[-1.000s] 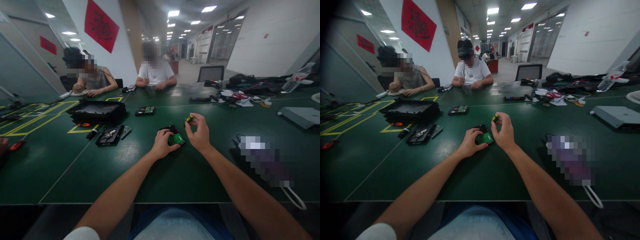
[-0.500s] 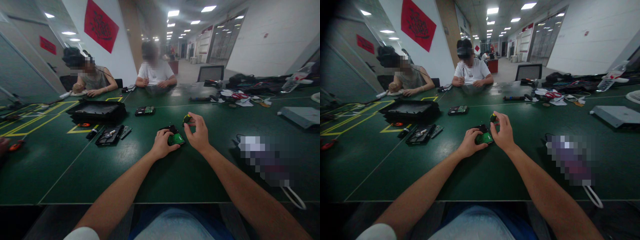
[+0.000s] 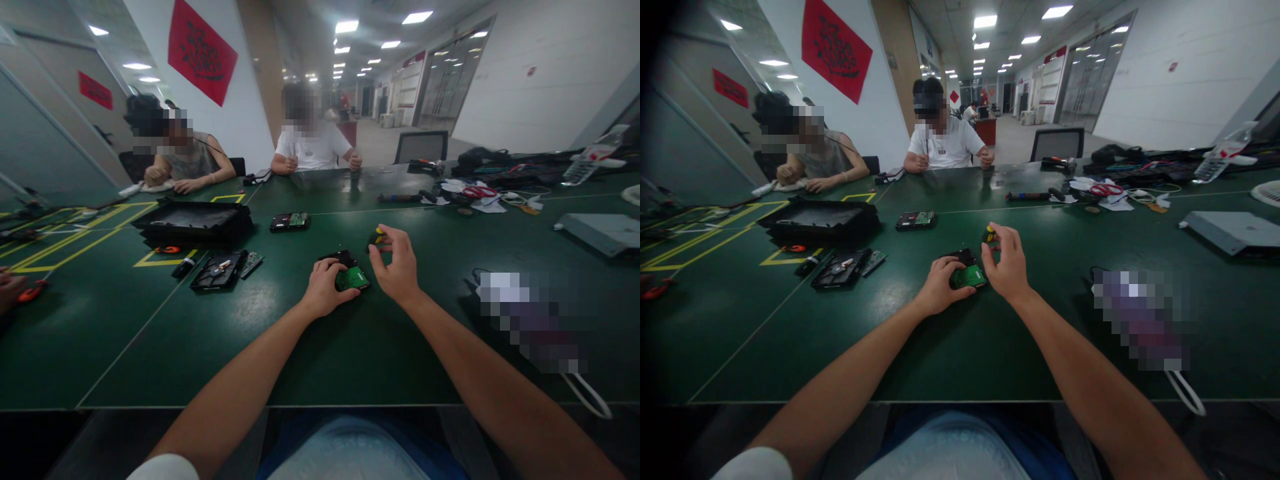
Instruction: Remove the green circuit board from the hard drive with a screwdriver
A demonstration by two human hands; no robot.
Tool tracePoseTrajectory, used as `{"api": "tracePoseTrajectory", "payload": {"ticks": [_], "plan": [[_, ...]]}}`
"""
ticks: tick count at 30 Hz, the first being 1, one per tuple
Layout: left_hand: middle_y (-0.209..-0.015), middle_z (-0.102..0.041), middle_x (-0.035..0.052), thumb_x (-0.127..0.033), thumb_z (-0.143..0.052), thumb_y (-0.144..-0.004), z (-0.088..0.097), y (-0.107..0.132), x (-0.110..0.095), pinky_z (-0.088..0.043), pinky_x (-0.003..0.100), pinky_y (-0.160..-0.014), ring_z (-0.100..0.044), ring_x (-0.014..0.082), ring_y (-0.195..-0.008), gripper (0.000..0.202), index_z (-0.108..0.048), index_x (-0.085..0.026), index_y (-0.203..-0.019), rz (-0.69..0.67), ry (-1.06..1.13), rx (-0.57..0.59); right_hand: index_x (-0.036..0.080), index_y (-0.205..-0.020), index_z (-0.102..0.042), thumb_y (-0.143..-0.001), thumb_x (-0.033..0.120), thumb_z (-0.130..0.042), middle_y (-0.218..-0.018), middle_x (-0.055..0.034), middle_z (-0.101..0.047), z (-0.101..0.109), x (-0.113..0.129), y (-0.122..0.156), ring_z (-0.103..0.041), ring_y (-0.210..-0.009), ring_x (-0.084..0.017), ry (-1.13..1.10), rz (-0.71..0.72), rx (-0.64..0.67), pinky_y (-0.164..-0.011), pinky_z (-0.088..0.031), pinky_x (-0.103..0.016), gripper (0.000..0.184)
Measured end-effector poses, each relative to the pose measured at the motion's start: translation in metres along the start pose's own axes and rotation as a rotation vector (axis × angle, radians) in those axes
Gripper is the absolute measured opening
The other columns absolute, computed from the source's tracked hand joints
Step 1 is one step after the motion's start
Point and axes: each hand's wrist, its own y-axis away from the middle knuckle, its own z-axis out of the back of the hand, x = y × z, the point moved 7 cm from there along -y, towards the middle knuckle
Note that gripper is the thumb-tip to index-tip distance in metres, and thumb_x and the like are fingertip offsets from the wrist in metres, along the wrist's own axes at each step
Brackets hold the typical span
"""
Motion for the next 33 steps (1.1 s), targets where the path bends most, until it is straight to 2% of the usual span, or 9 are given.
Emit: {"api": "tracePoseTrajectory", "payload": {"ticks": [4,10,19,25,33], "plan": [[-0.143,-0.058,0.0131,-0.053,-0.088,-0.078,0.0000,-0.0001,-0.0004,-0.044,0.055,-0.118,-0.048,0.0365,-0.139,0.060,-0.069,-0.023,-0.126,-0.002,-0.004,0.000,0.028,-0.144,-0.050,-0.100,0.027,-0.062,-0.135,-0.0124,-0.060,-0.0014,-0.0034,0.0022,-0.072,-0.104,-0.025,-0.021,-0.024,-0.020,-0.083,-0.069,-0.045,0.045],[-0.144,-0.058,0.0132,-0.053,-0.088,-0.077,-0.0005,-0.0002,0.0001,-0.045,0.055,-0.117,-0.048,0.0366,-0.139,0.061,-0.069,-0.023,-0.127,-0.005,-0.006,-0.006,0.028,-0.139,-0.052,-0.099,0.029,-0.067,-0.129,-0.0111,-0.064,0.0003,-0.0012,0.0012,-0.072,-0.100,-0.024,0.009,-0.013,-0.038,-0.077,-0.069,-0.041,0.043],[-0.142,-0.059,0.0137,-0.051,-0.089,-0.077,0.0011,0.0007,-0.0030,-0.045,0.054,-0.118,-0.049,0.0362,-0.139,0.057,-0.070,-0.023,-0.124,-0.013,-0.006,-0.015,0.028,-0.145,-0.049,-0.101,0.029,-0.063,-0.133,-0.0119,-0.065,-0.0030,-0.0037,0.0029,-0.074,-0.102,-0.025,-0.030,-0.033,-0.017,-0.086,-0.068,-0.045,0.046],[-0.142,-0.059,0.0137,-0.052,-0.089,-0.077,0.0013,0.0006,-0.0022,-0.044,0.055,-0.118,-0.049,0.0365,-0.138,0.059,-0.070,-0.023,-0.124,-0.009,-0.004,-0.014,0.029,-0.141,-0.052,-0.099,0.030,-0.066,-0.130,-0.0113,-0.063,-0.0013,-0.0018,0.0018,-0.071,-0.103,-0.025,0.002,-0.015,-0.018,-0.079,-0.068,-0.043,0.044],[-0.142,-0.059,0.0125,-0.051,-0.089,-0.076,0.0015,0.0001,-0.0028,-0.044,0.056,-0.118,-0.049,0.0368,-0.139,0.058,-0.069,-0.024,-0.123,0.001,0.008,-0.009,0.028,-0.148,-0.048,-0.099,0.026,-0.062,-0.136,-0.0134,-0.061,-0.0029,-0.0012,0.0017,-0.071,-0.106,-0.026,-0.008,-0.005,0.005,-0.083,-0.069,-0.045,0.050]]}}
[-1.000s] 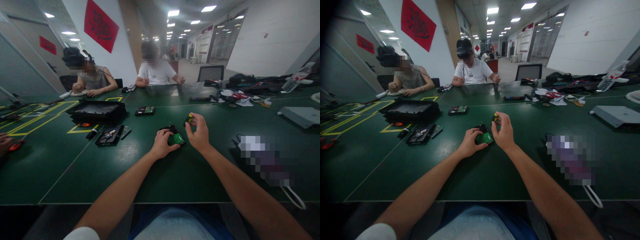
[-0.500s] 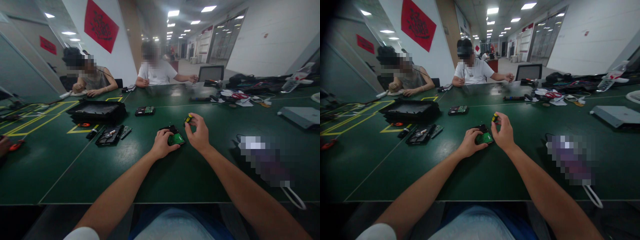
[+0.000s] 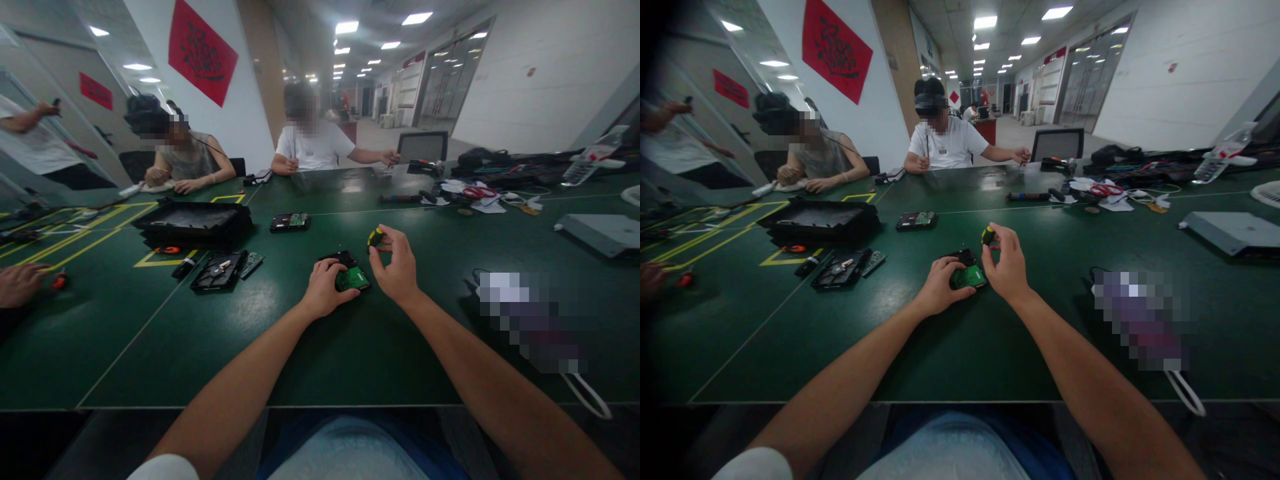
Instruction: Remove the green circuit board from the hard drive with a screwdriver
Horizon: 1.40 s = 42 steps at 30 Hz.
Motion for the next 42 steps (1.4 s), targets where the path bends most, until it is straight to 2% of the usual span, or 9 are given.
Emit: {"api": "tracePoseTrajectory", "payload": {"ticks": [3,10,18,25,32,42], "plan": [[-0.143,-0.058,0.0128,-0.052,-0.088,-0.077,-0.0004,0.0004,0.0005,-0.044,0.057,-0.118,-0.048,0.0373,-0.140,0.058,-0.069,-0.024,-0.124,0.001,0.001,0.006,0.029,-0.148,-0.047,-0.099,0.025,-0.061,-0.137,-0.0130,-0.061,-0.0006,-0.0012,0.0005,-0.072,-0.105,-0.026,0.002,-0.005,-0.003,-0.086,-0.068,-0.048,0.051],[-0.142,-0.058,0.0119,-0.051,-0.090,-0.076,-0.0015,0.0000,0.0031,-0.044,0.056,-0.118,-0.049,0.0361,-0.139,0.059,-0.069,-0.025,-0.125,-0.001,-0.007,-0.003,0.027,-0.143,-0.050,-0.098,0.029,-0.065,-0.132,-0.0128,-0.061,0.0010,-0.0017,0.0005,-0.071,-0.102,-0.026,0.009,-0.011,-0.009,-0.080,-0.069,-0.046,0.047],[-0.142,-0.058,0.0118,-0.051,-0.089,-0.076,-0.0016,0.0001,0.0016,-0.044,0.056,-0.118,-0.049,0.0366,-0.139,0.058,-0.069,-0.025,-0.124,-0.008,-0.012,0.001,0.027,-0.146,-0.048,-0.099,0.026,-0.062,-0.137,-0.0135,-0.060,-0.0005,-0.0004,0.0004,-0.071,-0.103,-0.026,-0.019,0.005,-0.004,-0.083,-0.068,-0.046,0.049],[-0.141,-0.059,0.0120,-0.052,-0.089,-0.077,-0.0012,0.0001,0.0017,-0.044,0.055,-0.118,-0.048,0.0363,-0.140,0.059,-0.069,-0.025,-0.125,-0.010,-0.012,0.000,0.030,-0.145,-0.050,-0.098,0.031,-0.067,-0.135,-0.0124,-0.059,0.0007,-0.0004,0.0000,-0.070,-0.102,-0.026,0.004,-0.011,0.009,-0.082,-0.069,-0.048,0.050],[-0.141,-0.059,0.0122,-0.053,-0.089,-0.076,-0.0008,-0.0003,0.0024,-0.044,0.056,-0.118,-0.049,0.0368,-0.140,0.059,-0.069,-0.025,-0.125,-0.005,-0.005,0.000,0.029,-0.148,-0.047,-0.100,0.030,-0.064,-0.138,-0.0134,-0.061,-0.0011,-0.0032,0.0010,-0.073,-0.100,-0.025,-0.003,-0.022,0.012,-0.086,-0.068,-0.049,0.051],[-0.142,-0.059,0.0128,-0.051,-0.089,-0.076,-0.0006,-0.0003,0.0017,-0.044,0.056,-0.118,-0.049,0.0365,-0.139,0.058,-0.069,-0.024,-0.124,-0.008,-0.011,-0.002,0.029,-0.147,-0.048,-0.099,0.032,-0.066,-0.137,-0.0128,-0.062,-0.0016,-0.0029,0.0018,-0.073,-0.098,-0.025,-0.001,-0.032,0.005,-0.086,-0.068,-0.048,0.052]]}}
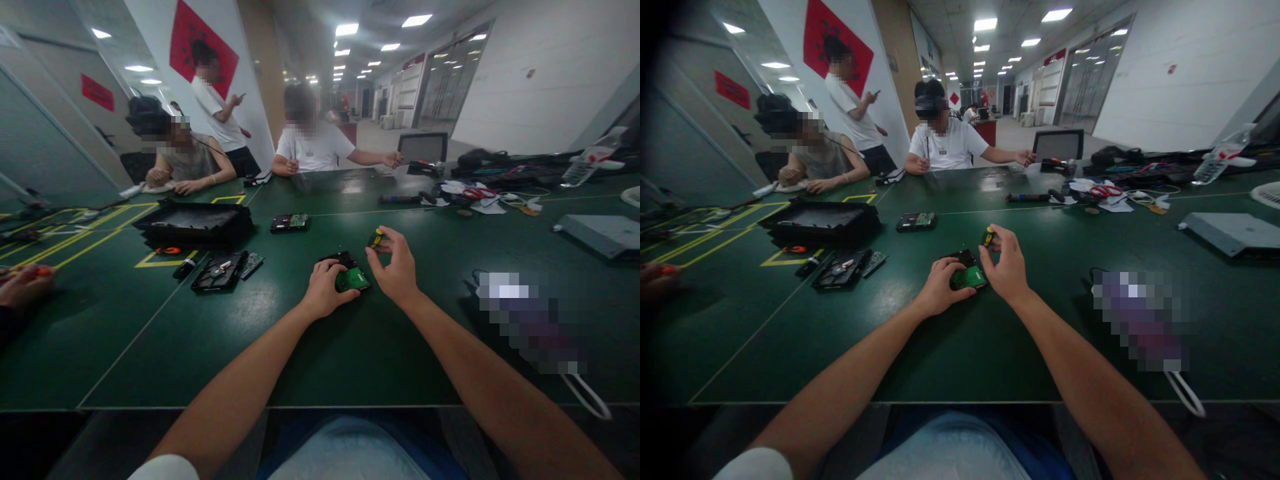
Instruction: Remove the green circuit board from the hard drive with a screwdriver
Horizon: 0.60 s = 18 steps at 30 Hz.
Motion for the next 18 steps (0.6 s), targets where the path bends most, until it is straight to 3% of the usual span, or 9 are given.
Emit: {"api": "tracePoseTrajectory", "payload": {"ticks": [18], "plan": [[-0.141,-0.059,0.0123,-0.051,-0.089,-0.077,-0.0006,0.0002,0.0003,-0.044,0.056,-0.118,-0.049,0.0364,-0.139,0.058,-0.069,-0.024,-0.124,0.000,0.004,0.001,0.029,-0.148,-0.046,-0.099,0.032,-0.065,-0.135,-0.0128,-0.063,-0.0009,-0.0042,0.0011,-0.073,-0.100,-0.025,-0.004,-0.002,-0.009,-0.084,-0.068,-0.047,0.052]]}}
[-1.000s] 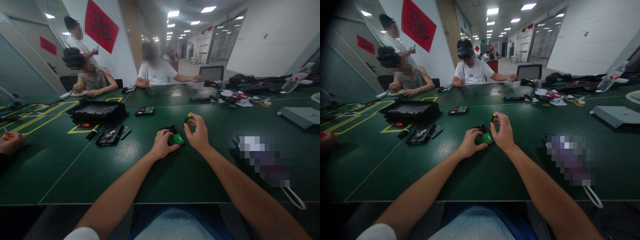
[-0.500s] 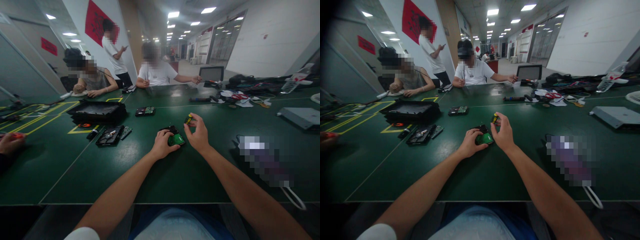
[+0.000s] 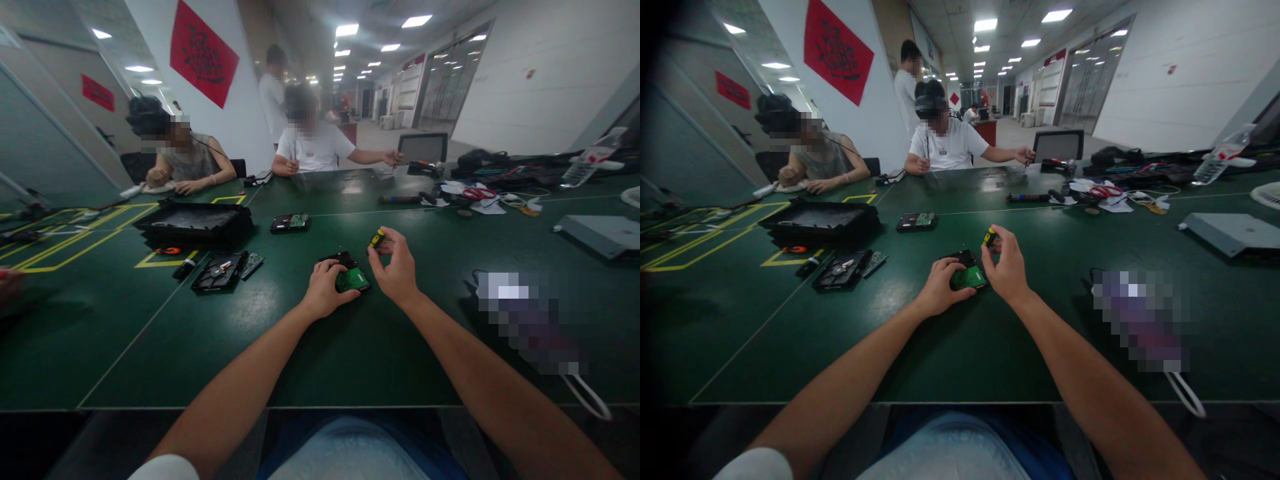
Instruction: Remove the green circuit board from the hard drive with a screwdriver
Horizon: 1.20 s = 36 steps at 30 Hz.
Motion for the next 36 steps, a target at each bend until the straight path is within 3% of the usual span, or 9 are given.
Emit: {"api": "tracePoseTrajectory", "payload": {"ticks": [4,10,16,22,29,36], "plan": [[-0.141,-0.059,0.0121,-0.051,-0.089,-0.076,-0.0004,-0.0002,0.0003,-0.044,0.057,-0.118,-0.049,0.0368,-0.139,0.058,-0.069,-0.025,-0.124,0.005,0.000,0.004,0.030,-0.147,-0.047,-0.099,0.034,-0.066,-0.133,-0.0120,-0.062,-0.0003,0.0018,-0.0002,-0.072,-0.100,-0.025,0.012,0.016,0.016,-0.080,-0.068,-0.045,0.051],[-0.142,-0.059,0.0128,-0.052,-0.089,-0.076,-0.0002,-0.0003,-0.0004,-0.044,0.056,-0.118,-0.049,0.0368,-0.139,0.059,-0.069,-0.024,-0.124,-0.003,0.001,-0.002,0.028,-0.150,-0.045,-0.101,0.028,-0.063,-0.137,-0.0135,-0.061,-0.0010,-0.0004,0.0003,-0.072,-0.106,-0.025,-0.010,0.020,0.005,-0.087,-0.068,-0.046,0.052],[-0.142,-0.059,0.0120,-0.052,-0.089,-0.076,-0.0010,0.0000,0.0006,-0.044,0.056,-0.118,-0.049,0.0371,-0.139,0.058,-0.070,-0.025,-0.124,0.008,-0.008,0.000,0.031,-0.147,-0.049,-0.099,0.031,-0.066,-0.134,-0.0115,-0.060,0.0007,0.0034,-0.0007,-0.069,-0.106,-0.026,0.017,0.055,0.010,-0.077,-0.069,-0.043,0.051],[-0.141,-0.059,0.0126,-0.050,-0.089,-0.077,0.0001,0.0005,-0.0014,-0.044,0.055,-0.118,-0.049,0.0368,-0.139,0.057,-0.069,-0.024,-0.124,0.002,0.002,-0.003,0.031,-0.152,-0.046,-0.102,0.029,-0.059,-0.139,-0.0131,-0.059,0.0013,0.0055,-0.0030,-0.069,-0.109,-0.028,0.007,0.057,0.029,-0.085,-0.069,-0.048,0.051],[-0.142,-0.058,0.0129,-0.052,-0.089,-0.077,-0.0009,0.0000,0.0000,-0.044,0.056,-0.118,-0.048,0.0370,-0.139,0.059,-0.069,-0.023,-0.125,0.005,-0.010,0.005,0.030,-0.146,-0.051,-0.099,0.029,-0.066,-0.133,-0.0117,-0.060,0.0036,0.0070,-0.0031,-0.069,-0.106,-0.027,0.024,0.070,0.015,-0.079,-0.070,-0.045,0.049],[-0.142,-0.059,0.0134,-0.051,-0.089,-0.077,0.0007,0.0004,-0.0021,-0.044,0.055,-0.118,-0.049,0.0370,-0.139,0.059,-0.070,-0.023,-0.124,0.001,-0.001,0.000,0.030,-0.149,-0.049,-0.102,0.025,-0.060,-0.136,-0.0127,-0.060,0.0037,0.0086,-0.0037,-0.070,-0.105,-0.026,0.009,0.060,0.008,-0.083,-0.069,-0.046,0.049]]}}
